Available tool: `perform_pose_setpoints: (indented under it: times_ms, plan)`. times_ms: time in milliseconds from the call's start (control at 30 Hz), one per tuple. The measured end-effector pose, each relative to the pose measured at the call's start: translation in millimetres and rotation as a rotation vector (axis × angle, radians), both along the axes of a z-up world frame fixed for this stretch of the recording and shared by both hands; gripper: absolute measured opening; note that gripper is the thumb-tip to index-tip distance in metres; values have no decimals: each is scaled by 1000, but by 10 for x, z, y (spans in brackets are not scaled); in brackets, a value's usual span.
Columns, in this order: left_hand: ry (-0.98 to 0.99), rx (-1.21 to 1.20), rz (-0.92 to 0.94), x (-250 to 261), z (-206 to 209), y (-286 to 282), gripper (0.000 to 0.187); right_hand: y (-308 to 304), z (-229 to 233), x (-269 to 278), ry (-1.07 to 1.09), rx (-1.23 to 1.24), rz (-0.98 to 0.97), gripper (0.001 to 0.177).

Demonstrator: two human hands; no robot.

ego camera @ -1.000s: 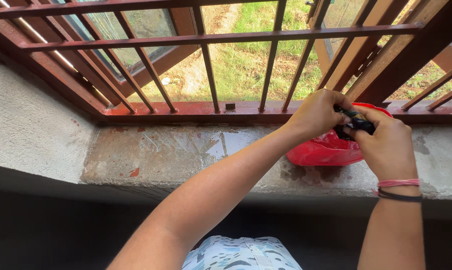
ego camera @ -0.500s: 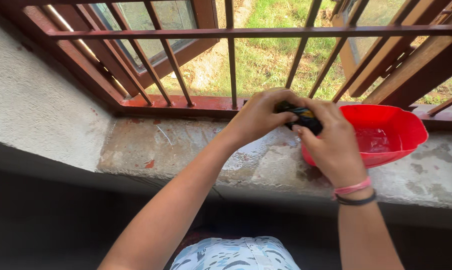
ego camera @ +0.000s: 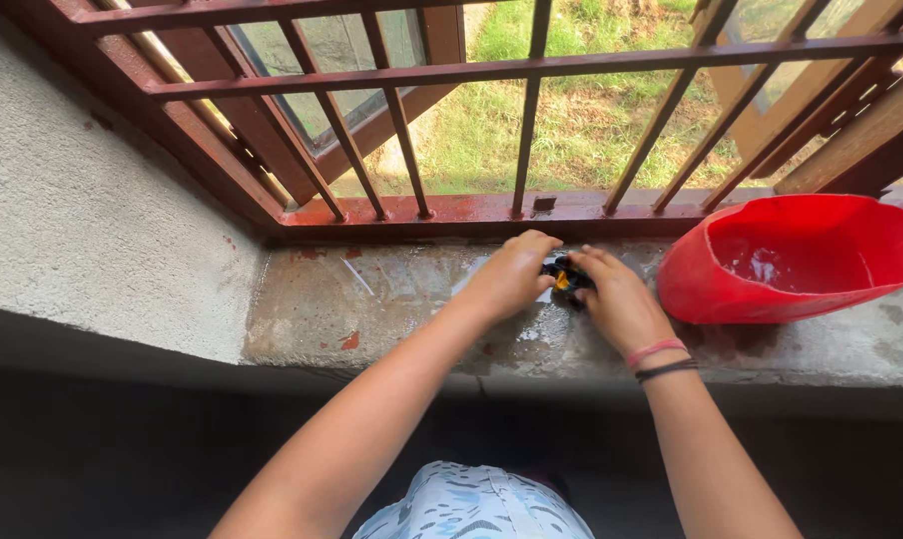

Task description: The person scrubs a concrete window sill using a sponge and water from a red bucket. They repeatedly dip the sponge into the bucket, wring it out, and wipe the sill surface and the base of the metal window grille.

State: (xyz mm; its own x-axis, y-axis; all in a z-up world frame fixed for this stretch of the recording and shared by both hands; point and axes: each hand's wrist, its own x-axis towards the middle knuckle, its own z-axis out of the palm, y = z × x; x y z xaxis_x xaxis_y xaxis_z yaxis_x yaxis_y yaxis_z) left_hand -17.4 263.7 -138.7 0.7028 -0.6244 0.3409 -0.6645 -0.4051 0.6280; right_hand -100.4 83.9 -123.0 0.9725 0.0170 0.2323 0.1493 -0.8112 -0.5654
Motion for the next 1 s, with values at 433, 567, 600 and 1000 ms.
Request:
perform_pose_setpoints:
  times_ms: [433,567,600,1000]
  plan:
    - [67,-82,-23,-406,-251,-8,20,422,-199,-454,-125,-110,-205,22]
    - [137,-96,-111,-541,-185,211,20,607,-87,-652,-44,-89,-262,21]
    - [156,-94,-128,-573,-160,266,21,634,-60,-699,-55,-68,-245,22]
    - [-115,-34,86,174,-137,-331,10,-45,-70,335,-108,-153,-65,32]
